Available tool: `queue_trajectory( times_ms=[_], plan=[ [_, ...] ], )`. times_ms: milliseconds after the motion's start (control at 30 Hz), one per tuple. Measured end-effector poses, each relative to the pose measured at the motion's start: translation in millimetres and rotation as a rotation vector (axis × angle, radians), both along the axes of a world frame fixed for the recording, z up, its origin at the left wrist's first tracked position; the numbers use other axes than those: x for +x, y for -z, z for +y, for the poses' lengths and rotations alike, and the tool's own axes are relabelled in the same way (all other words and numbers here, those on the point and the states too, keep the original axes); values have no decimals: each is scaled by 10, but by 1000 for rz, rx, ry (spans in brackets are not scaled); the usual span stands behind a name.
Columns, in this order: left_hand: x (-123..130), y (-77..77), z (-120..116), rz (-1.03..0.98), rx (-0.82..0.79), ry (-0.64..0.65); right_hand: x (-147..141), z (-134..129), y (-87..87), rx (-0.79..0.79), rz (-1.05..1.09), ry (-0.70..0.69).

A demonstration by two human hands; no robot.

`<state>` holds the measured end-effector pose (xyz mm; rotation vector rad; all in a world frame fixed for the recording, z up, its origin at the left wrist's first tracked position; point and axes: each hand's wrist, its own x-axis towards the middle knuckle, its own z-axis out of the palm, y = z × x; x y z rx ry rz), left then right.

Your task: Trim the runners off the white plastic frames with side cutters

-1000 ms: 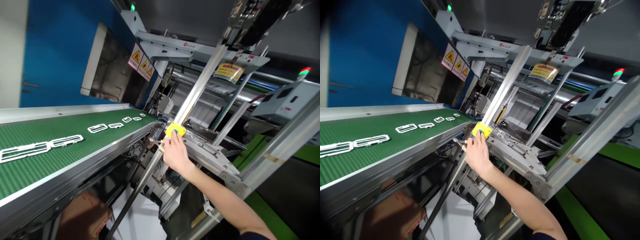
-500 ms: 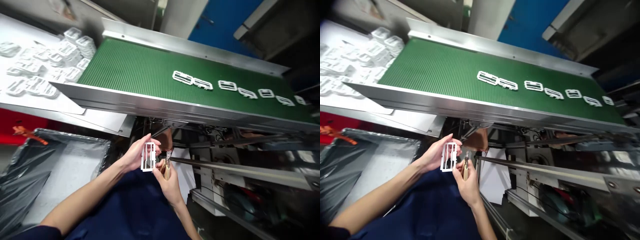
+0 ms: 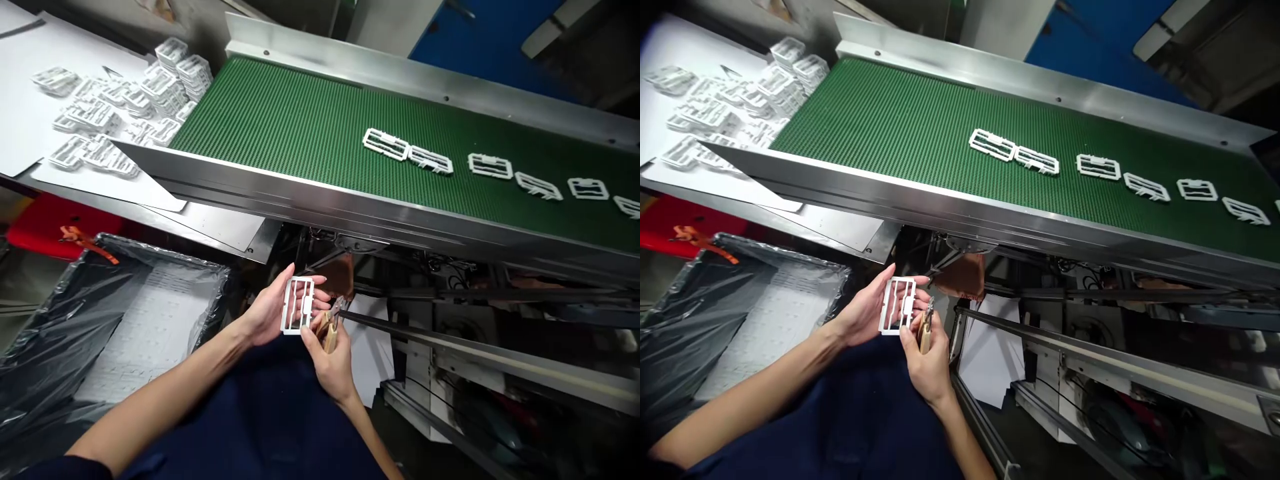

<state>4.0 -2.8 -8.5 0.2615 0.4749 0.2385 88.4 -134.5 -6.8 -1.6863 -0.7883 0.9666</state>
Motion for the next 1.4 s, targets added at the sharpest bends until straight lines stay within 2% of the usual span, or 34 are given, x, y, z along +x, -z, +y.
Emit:
queue_trajectory(
  times_ms=[133,233,333,467,567,833,1133,1267,1400],
  plan=[
    [-66,38,-38,41,38,-24,209,-35,-131,-63,-166,-144],
    [-138,50,-46,84,108,66,476,-42,-237,-126,-429,-222],
    [-197,20,-64,138,183,148,688,-9,-337,-175,-709,-368],
    [-241,-48,-96,182,258,235,797,60,-450,-219,-970,-548],
    [-263,-76,-112,196,302,293,802,98,-498,-246,-1064,-629],
    [-302,-72,-111,172,331,295,765,117,-534,-258,-1122,-704],
    [-338,34,-104,176,305,327,752,148,-579,-291,-1127,-722],
    [-344,15,-88,133,265,351,751,158,-545,-259,-995,-685],
    [-344,7,-63,107,138,271,759,135,-440,-276,-744,-542]
  ],
)
